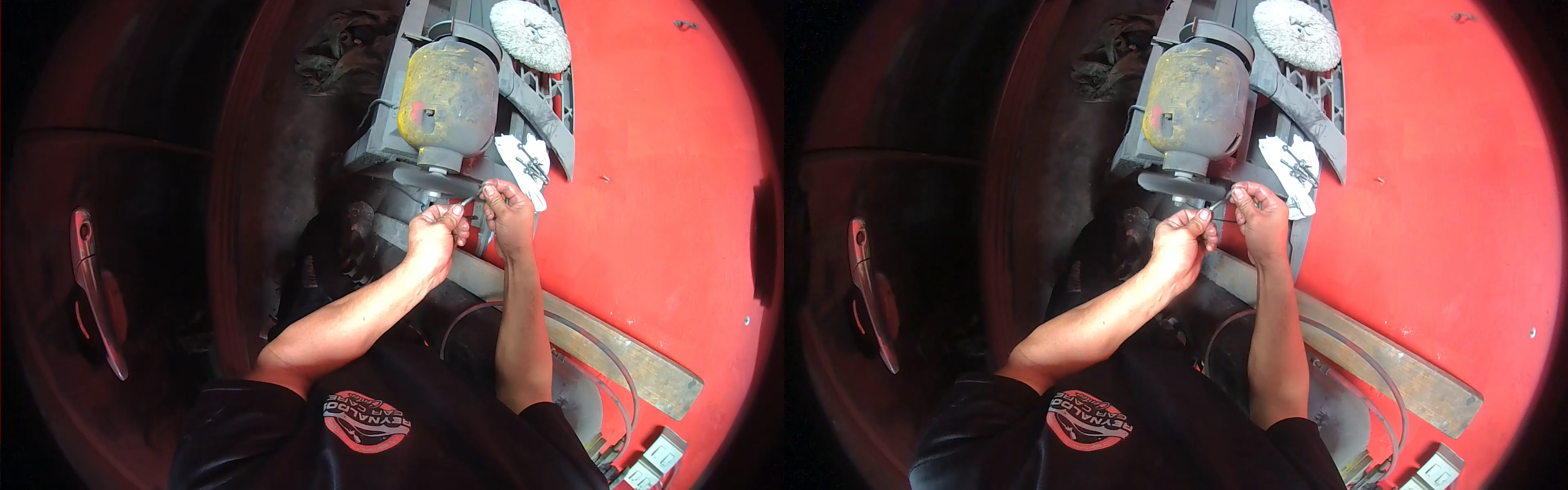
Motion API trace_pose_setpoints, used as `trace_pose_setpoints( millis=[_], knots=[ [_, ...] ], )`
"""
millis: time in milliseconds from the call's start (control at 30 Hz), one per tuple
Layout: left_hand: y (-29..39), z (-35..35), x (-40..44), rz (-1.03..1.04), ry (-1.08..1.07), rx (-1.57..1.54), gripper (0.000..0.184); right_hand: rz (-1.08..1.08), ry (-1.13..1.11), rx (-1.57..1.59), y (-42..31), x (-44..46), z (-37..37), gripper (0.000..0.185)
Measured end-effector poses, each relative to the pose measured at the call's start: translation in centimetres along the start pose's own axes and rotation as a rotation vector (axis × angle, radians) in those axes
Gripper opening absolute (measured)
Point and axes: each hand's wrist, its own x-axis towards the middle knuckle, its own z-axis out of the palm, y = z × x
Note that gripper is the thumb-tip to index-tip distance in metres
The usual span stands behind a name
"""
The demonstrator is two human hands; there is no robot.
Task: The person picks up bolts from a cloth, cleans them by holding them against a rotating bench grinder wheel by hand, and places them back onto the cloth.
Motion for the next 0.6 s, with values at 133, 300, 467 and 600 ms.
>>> trace_pose_setpoints(
  millis=[133,300,467,600],
  knots=[
    [0.0,0.8,0.1,-0.023,0.021,-0.053,0.012,0.003,0.012,-0.010,-0.2,0.4,-0.6,0.013],
    [-0.1,1.5,0.2,-0.044,0.009,-0.111,0.011,-0.017,0.021,-0.042,-0.9,0.8,-0.5,0.015],
    [0.1,1.3,-0.2,-0.057,0.021,-0.112,0.011,-0.018,0.019,-0.056,-0.8,0.7,-0.2,0.016],
    [0.4,0.5,-0.6,0.000,0.012,-0.068,0.009,-0.009,0.028,-0.011,-0.1,0.0,-0.4,0.015]
  ],
)
